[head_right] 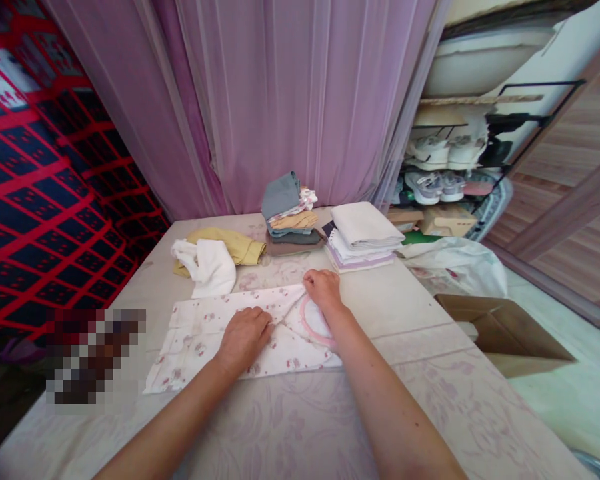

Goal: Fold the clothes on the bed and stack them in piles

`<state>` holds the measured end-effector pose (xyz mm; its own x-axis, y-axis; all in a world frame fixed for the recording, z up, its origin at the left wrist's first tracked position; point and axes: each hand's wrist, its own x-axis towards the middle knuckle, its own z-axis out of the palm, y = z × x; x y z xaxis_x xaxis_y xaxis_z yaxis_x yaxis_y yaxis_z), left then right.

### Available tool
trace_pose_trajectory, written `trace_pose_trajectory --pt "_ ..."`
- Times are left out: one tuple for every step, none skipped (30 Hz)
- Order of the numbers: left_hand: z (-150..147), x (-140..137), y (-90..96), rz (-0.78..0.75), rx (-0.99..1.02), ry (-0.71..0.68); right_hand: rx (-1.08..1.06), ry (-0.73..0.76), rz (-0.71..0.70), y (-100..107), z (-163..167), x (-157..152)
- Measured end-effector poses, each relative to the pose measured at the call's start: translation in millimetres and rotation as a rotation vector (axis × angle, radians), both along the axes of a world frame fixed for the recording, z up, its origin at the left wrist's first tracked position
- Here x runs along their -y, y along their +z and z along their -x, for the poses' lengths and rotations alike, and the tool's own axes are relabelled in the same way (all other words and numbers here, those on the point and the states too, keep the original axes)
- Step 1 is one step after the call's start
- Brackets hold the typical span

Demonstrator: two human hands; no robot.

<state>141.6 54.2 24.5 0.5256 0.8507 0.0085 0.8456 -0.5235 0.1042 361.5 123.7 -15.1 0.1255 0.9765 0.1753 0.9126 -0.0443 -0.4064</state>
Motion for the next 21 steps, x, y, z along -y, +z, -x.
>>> trace_pose_trajectory --pt "2 1 -0.7 0.002 0.009 -0.024 -0.001 -0.001 0.001 0 0 0" --pt "4 1 -1.7 0.007 0.029 -0.045 -0.002 -0.001 0.003 0 0 0" --pt "7 2 -3.0 0.015 0.059 -0.056 -0.004 0.000 0.006 0 0 0" --pt "9 3 -4.5 0.028 0.097 -0.056 -0.004 0.003 0.010 2 0 1" --pt "11 3 -6.0 0.045 0.138 -0.048 -0.001 0.008 0.014 4 0 3" --pt "14 3 -7.4 0.063 0.178 -0.041 0.003 0.013 0.017 7 1 5" --pt "18 1 -8.7 0.078 0.211 -0.038 0.005 0.019 0.014 11 2 7" --pt "22 -2 -10.0 0.083 0.235 -0.036 0.007 0.031 0.007 15 4 10" --pt "28 -5 -11.4 0.077 0.246 -0.034 0.007 0.053 -0.004 20 7 13" --pt "34 -9 -13.1 0.058 0.243 -0.027 0.005 0.089 -0.013 25 12 17" --pt "41 -14 -15.4 0.034 0.222 -0.015 0.004 0.141 -0.017 28 19 22" --pt "49 -18 -18.2 0.011 0.186 0.004 0.009 0.206 -0.013 30 27 27" --pt "57 -22 -21.5 0.000 0.138 0.029 0.023 0.279 0.003 30 36 33" --pt "64 -25 -24.9 0.006 0.085 0.055 0.046 0.350 0.030 29 45 39" --pt "70 -27 -28.4 0.023 0.034 0.080 0.074 0.404 0.068 26 53 44" --pt "75 -28 -31.5 0.045 -0.008 0.101 0.100 0.438 0.116 21 60 49" --pt "79 -29 -34.1 0.064 -0.035 0.117 0.123 0.454 0.161 16 65 54" --pt "81 -29 -36.0 0.076 -0.051 0.126 0.140 0.456 0.199 12 68 57" --pt "82 -29 -37.4 0.081 -0.058 0.128 0.152 0.452 0.226 8 69 59" --pt "83 -29 -38.2 0.082 -0.058 0.127 0.160 0.447 0.239 5 69 60" --pt "83 -29 -38.6 0.082 -0.055 0.126 0.164 0.448 0.246 4 69 60"
